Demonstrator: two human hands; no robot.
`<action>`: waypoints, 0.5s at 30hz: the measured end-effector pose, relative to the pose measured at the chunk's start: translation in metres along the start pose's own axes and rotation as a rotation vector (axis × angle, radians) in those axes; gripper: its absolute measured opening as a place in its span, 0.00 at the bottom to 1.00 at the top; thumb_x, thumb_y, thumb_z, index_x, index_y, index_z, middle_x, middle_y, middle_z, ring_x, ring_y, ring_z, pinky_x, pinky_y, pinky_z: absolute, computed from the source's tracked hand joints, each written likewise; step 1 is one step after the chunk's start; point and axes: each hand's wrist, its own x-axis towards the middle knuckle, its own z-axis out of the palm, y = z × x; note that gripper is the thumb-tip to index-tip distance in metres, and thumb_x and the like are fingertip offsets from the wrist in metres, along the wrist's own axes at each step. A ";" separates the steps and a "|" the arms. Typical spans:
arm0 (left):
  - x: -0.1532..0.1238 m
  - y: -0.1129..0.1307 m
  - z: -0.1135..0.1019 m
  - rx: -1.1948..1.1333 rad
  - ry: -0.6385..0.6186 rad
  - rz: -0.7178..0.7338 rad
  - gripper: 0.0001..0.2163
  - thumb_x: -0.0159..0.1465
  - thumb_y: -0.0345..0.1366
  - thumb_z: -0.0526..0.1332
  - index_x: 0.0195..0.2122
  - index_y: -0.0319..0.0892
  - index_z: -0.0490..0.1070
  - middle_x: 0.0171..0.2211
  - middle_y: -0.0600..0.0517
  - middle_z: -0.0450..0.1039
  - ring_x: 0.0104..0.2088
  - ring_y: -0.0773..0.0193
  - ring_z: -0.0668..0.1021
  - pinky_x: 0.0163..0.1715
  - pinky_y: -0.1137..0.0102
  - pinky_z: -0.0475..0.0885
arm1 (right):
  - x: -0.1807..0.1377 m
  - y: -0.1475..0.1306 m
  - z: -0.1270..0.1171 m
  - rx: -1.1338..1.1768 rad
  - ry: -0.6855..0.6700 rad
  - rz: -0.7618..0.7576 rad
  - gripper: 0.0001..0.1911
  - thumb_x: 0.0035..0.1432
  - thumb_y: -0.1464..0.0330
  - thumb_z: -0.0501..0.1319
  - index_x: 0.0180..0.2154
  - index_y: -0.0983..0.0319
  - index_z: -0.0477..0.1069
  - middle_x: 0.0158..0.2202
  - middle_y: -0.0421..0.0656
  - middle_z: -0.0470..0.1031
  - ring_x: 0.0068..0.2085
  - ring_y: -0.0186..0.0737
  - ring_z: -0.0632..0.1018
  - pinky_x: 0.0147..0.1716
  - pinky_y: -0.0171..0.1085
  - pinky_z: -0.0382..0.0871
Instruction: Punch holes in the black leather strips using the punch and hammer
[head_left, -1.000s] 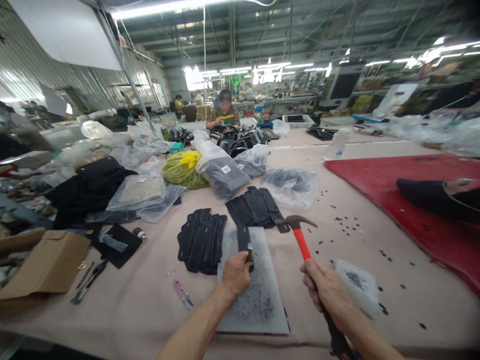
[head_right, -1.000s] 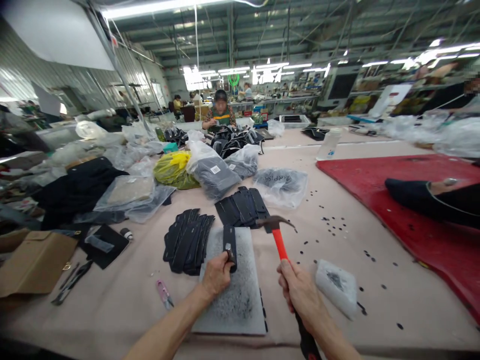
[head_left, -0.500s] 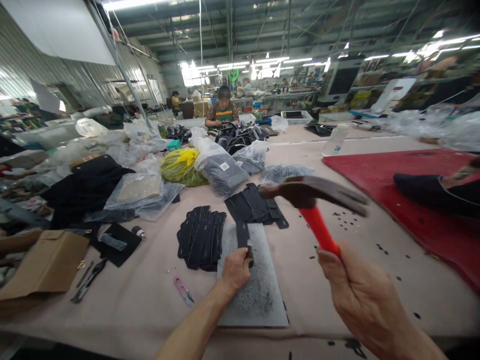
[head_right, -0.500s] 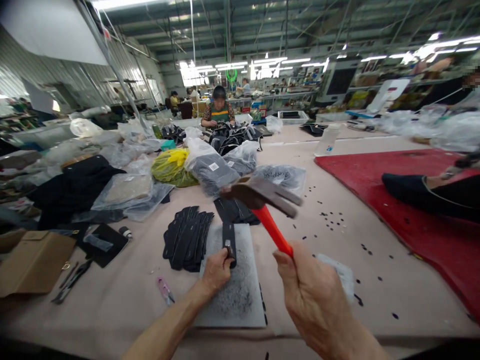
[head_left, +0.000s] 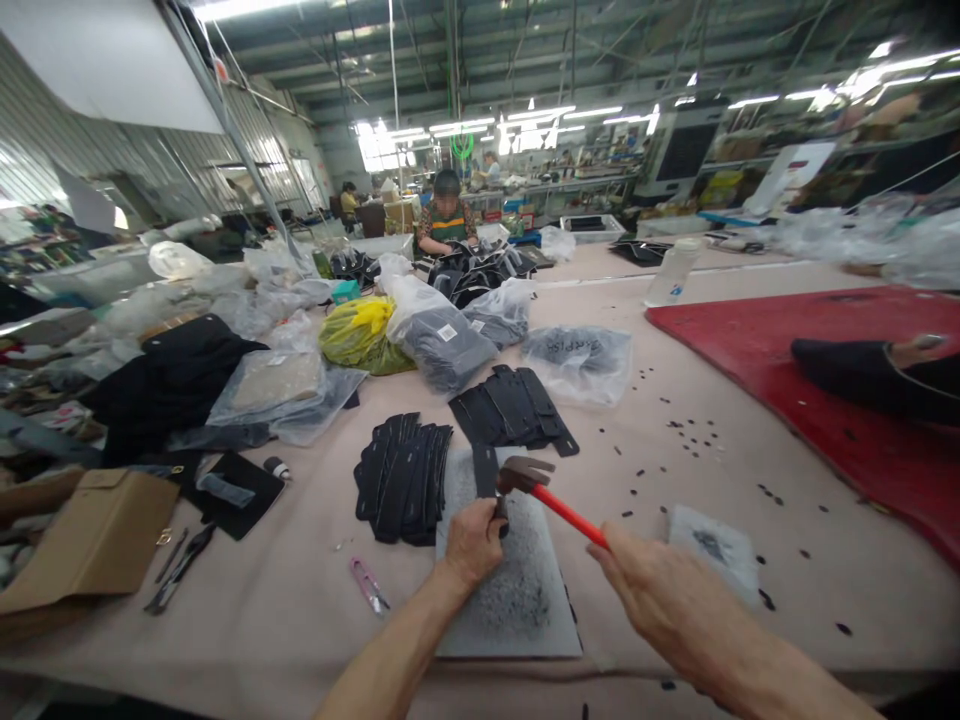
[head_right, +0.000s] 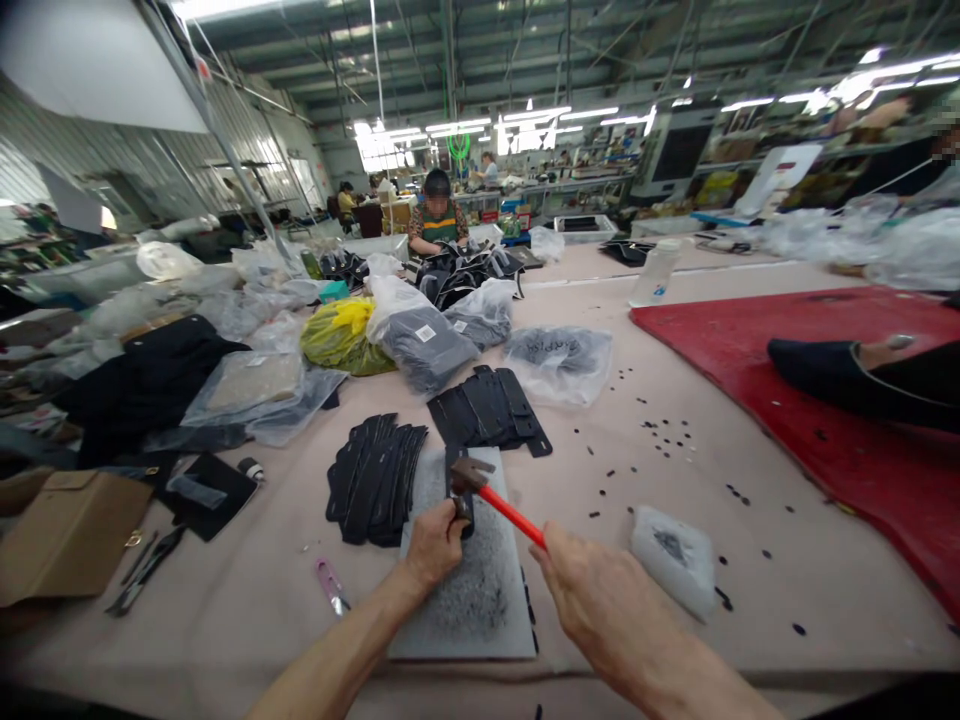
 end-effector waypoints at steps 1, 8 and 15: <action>0.000 0.000 0.000 0.004 0.004 0.000 0.06 0.59 0.25 0.56 0.29 0.42 0.68 0.26 0.51 0.72 0.30 0.62 0.75 0.30 0.70 0.67 | -0.003 0.007 0.003 -0.031 -0.093 0.010 0.18 0.63 0.55 0.53 0.25 0.58 0.63 0.15 0.36 0.61 0.15 0.32 0.60 0.19 0.36 0.41; -0.001 -0.002 0.000 -0.026 0.009 0.002 0.06 0.59 0.25 0.56 0.30 0.42 0.68 0.27 0.51 0.73 0.31 0.62 0.76 0.32 0.70 0.68 | -0.050 0.089 0.050 0.014 -0.522 0.480 0.22 0.67 0.56 0.40 0.26 0.58 0.60 0.22 0.40 0.69 0.24 0.38 0.72 0.25 0.35 0.57; -0.002 -0.003 0.001 -0.076 -0.023 -0.057 0.06 0.62 0.27 0.55 0.34 0.42 0.70 0.31 0.49 0.76 0.34 0.61 0.78 0.36 0.69 0.71 | -0.065 0.088 0.114 -0.307 -0.219 0.218 0.16 0.63 0.64 0.52 0.49 0.63 0.67 0.50 0.54 0.71 0.48 0.52 0.73 0.45 0.47 0.64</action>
